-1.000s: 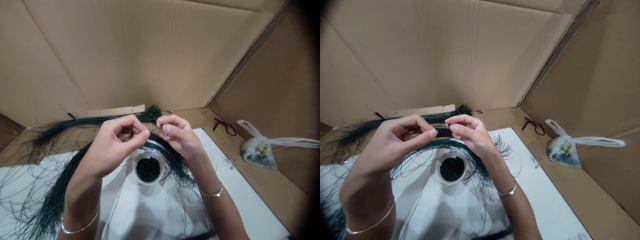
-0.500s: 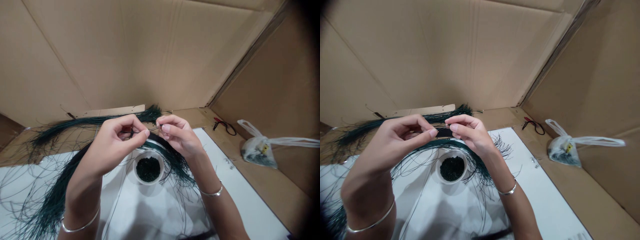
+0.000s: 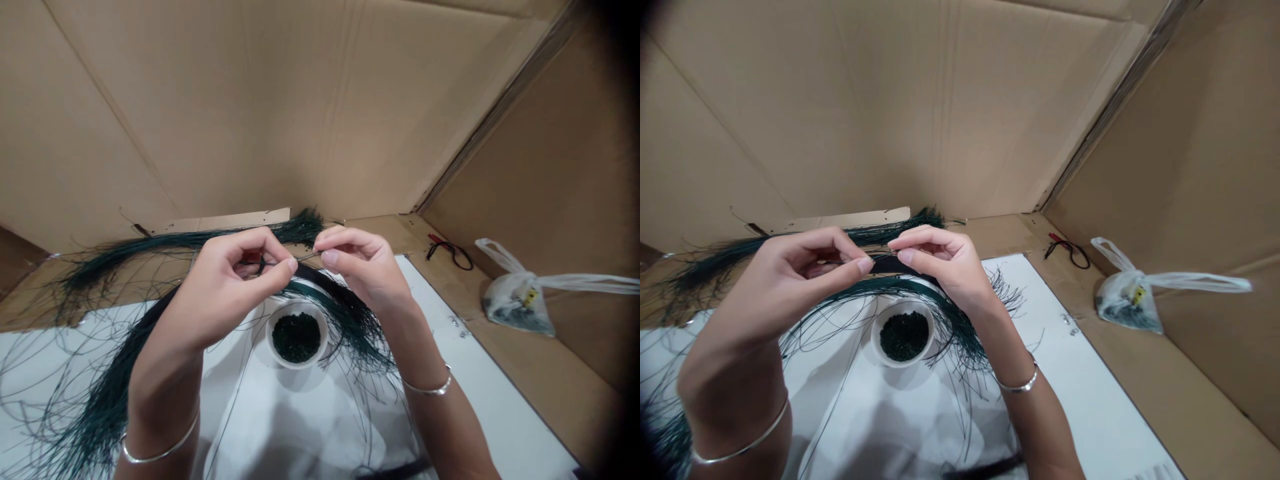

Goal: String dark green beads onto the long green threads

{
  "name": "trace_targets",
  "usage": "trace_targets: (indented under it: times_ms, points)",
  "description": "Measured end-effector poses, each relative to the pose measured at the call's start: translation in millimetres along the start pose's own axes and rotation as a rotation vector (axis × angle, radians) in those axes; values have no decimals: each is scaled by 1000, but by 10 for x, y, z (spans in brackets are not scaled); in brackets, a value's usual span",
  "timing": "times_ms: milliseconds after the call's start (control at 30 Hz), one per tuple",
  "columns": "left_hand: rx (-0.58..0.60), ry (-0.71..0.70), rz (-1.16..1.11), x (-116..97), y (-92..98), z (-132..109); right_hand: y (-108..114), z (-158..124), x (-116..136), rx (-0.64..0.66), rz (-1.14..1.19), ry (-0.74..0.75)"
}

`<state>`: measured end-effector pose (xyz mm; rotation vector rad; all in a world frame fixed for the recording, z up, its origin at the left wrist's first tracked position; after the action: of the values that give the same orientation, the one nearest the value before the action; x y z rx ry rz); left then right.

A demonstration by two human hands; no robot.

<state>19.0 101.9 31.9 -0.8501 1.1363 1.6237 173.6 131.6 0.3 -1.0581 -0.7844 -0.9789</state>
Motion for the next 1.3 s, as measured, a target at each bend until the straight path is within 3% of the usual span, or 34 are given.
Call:
trace_targets:
  times_ms: [167,400,800,1100,1300]
  points:
    - [21,15,-5,24,-10,-11,22,-18,45,-21,-82,55]
    - [9,35,1,36,2,-7,25,-17,-79,8,-45,-60]
    - [29,34,-5,16,-20,2,28,-39,-126,21,-30,-129]
    - [26,37,-13,39,-7,-19,18,-41,-19,-1,-62,-67]
    - [70,-13,-45,-17,-100,-21,-52,-91,68,-7,-122,-57]
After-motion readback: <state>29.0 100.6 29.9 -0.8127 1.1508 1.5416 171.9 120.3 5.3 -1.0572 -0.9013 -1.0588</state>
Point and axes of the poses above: each hand's wrist, its own z-axis towards the middle knuckle, its own y-axis out of the back of the hand, x = y × z, the point moved 9 cm from there along z, towards the middle knuckle, and after that the axes turned 15 degrees about -x, right-handed, at the moved point
